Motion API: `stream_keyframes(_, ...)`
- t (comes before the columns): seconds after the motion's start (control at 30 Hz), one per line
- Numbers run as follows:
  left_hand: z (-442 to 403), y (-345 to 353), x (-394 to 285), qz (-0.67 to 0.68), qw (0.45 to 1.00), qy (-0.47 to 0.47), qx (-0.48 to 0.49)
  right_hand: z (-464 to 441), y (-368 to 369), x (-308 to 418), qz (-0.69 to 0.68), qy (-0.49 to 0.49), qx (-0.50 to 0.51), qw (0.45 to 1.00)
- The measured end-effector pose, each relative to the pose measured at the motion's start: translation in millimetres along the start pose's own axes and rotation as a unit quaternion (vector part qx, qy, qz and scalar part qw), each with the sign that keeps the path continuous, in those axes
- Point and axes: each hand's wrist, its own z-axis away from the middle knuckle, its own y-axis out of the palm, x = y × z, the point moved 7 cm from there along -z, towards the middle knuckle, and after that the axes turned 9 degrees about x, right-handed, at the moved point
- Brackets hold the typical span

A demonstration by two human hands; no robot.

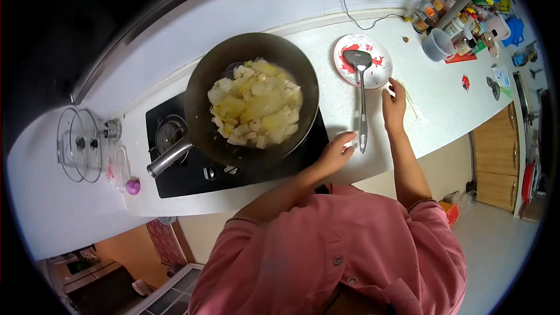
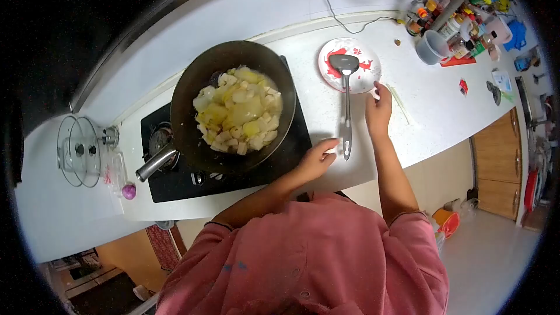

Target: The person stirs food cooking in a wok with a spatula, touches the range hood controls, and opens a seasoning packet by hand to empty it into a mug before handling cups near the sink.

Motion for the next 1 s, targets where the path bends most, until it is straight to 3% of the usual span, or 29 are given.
stream_keyframes(0.07,31.6,-24.4,-10.6,-0.032,0.998,-0.054,0.018,37.6,9.7,39.8,-0.031,-0.026,0.054,0.998)
stream_keyframes(0.1,48.6,-38.2,-16.6,-0.066,0.998,0.003,-0.016,59.6,20.2,49.5,-0.035,-0.012,0.101,0.994)
stream_keyframes(0.17,83.1,-63.0,-7.5,-0.005,0.999,0.015,-0.036,111.6,49.5,66.5,-0.071,0.018,0.208,0.975)
stream_keyframes(0.23,124.5,-91.6,-10.0,-0.015,0.996,-0.058,-0.067,156.8,80.3,101.2,-0.087,-0.072,0.284,0.952)
stream_keyframes(0.3,167.6,-119.4,-15.6,-0.082,0.981,-0.129,-0.117,194.4,113.8,112.8,-0.083,-0.08,0.37,0.922)
stream_keyframes(0.4,221.9,-159.0,-8.4,-0.18,0.955,-0.09,-0.216,232.7,164.2,133.1,-0.062,-0.171,0.448,0.875)
stream_keyframes(0.47,251.1,-183.8,-7.0,-0.257,0.922,-0.121,-0.264,252.9,194.1,144.8,-0.047,-0.218,0.457,0.861)
stream_keyframes(0.57,274.7,-210.6,-10.6,-0.348,0.867,-0.057,-0.351,271.1,232.8,171.2,-0.015,-0.274,0.462,0.843)
stream_keyframes(0.73,283.8,-226.9,4.6,-0.288,0.873,-0.146,-0.366,292.1,273.4,204.0,0.055,-0.327,0.426,0.842)
stream_keyframes(0.83,283.2,-223.9,7.3,-0.23,0.888,-0.158,-0.366,299.7,287.0,200.6,0.079,-0.33,0.413,0.845)
stream_keyframes(1.0,283.6,-226.4,11.4,-0.257,0.886,-0.137,-0.362,301.4,291.1,205.5,0.098,-0.339,0.418,0.837)
